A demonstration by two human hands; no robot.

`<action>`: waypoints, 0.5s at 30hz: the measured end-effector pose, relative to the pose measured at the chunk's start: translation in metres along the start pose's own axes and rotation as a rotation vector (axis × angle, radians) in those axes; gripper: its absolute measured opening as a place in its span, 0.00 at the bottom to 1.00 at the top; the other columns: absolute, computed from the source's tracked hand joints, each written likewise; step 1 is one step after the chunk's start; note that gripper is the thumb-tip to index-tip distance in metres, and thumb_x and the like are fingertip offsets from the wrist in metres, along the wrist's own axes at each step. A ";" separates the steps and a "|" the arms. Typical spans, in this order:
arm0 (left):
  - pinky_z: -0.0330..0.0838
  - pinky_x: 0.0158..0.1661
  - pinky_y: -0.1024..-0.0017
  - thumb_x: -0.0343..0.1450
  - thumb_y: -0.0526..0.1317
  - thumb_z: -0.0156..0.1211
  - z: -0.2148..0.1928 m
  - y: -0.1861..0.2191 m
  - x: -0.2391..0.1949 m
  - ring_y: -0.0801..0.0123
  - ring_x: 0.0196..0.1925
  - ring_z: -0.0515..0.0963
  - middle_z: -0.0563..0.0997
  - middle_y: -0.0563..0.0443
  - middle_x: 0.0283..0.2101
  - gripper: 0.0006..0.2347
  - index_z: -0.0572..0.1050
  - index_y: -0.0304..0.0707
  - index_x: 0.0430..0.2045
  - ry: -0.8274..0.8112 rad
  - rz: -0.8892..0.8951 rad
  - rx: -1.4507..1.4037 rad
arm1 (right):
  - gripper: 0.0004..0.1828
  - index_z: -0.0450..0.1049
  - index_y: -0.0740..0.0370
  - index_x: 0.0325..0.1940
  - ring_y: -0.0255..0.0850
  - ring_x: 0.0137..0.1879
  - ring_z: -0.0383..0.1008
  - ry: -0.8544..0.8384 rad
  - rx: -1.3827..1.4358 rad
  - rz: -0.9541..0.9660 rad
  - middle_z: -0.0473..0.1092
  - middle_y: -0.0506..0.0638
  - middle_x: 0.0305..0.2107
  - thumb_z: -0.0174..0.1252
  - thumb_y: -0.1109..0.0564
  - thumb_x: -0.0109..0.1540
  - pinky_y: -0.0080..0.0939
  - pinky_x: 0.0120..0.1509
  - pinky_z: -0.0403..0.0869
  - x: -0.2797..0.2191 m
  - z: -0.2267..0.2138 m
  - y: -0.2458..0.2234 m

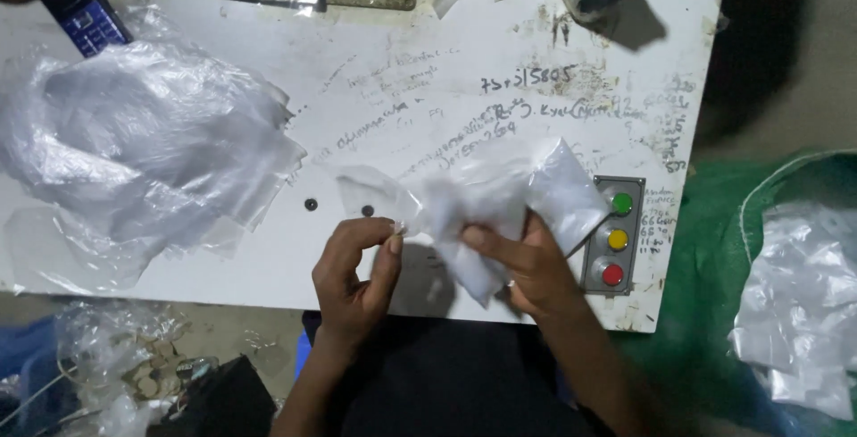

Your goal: The person is manually folding plastic bags and placing them into a collection bin at a workstation.

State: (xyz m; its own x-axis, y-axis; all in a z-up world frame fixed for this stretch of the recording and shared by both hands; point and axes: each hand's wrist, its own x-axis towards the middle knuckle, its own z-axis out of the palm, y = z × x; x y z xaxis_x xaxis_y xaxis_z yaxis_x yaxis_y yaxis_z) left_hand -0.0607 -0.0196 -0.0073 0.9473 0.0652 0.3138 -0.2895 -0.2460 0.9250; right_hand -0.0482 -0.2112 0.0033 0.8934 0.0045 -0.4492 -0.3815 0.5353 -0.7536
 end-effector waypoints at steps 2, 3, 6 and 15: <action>0.75 0.39 0.63 0.72 0.33 0.62 0.005 -0.004 -0.008 0.58 0.35 0.81 0.82 0.43 0.30 0.04 0.79 0.28 0.35 -0.005 -0.241 -0.128 | 0.19 0.77 0.66 0.46 0.42 0.34 0.80 0.017 -0.030 0.012 0.77 0.54 0.30 0.70 0.67 0.52 0.46 0.35 0.79 -0.001 0.000 0.018; 0.73 0.39 0.65 0.74 0.35 0.60 0.007 -0.006 -0.013 0.65 0.35 0.78 0.81 0.43 0.29 0.06 0.77 0.28 0.38 0.012 -0.485 -0.244 | 0.19 0.77 0.65 0.45 0.40 0.37 0.79 0.013 -0.069 0.035 0.77 0.52 0.32 0.71 0.68 0.51 0.44 0.37 0.79 0.000 0.001 0.027; 0.68 0.42 0.65 0.72 0.40 0.51 0.005 -0.010 -0.005 0.62 0.36 0.75 0.78 0.46 0.31 0.07 0.73 0.35 0.33 0.129 -0.854 -0.777 | 0.21 0.77 0.69 0.48 0.45 0.40 0.76 0.032 -0.294 0.063 0.77 0.57 0.33 0.71 0.67 0.51 0.49 0.43 0.77 -0.007 -0.017 0.053; 0.69 0.43 0.71 0.75 0.40 0.60 0.004 0.005 0.005 0.70 0.39 0.73 0.75 0.50 0.33 0.08 0.71 0.35 0.36 0.173 -0.559 -0.487 | 0.22 0.74 0.67 0.52 0.42 0.40 0.78 0.198 -0.026 -0.024 0.76 0.56 0.35 0.68 0.64 0.54 0.51 0.43 0.80 -0.017 -0.005 -0.004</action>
State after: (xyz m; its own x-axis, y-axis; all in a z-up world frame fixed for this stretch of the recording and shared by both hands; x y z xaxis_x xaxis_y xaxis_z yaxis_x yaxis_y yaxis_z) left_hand -0.0568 -0.0243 -0.0022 0.9473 0.2151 -0.2373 0.1611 0.3204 0.9335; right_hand -0.0630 -0.2179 0.0112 0.8393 -0.1755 -0.5146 -0.3690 0.5113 -0.7762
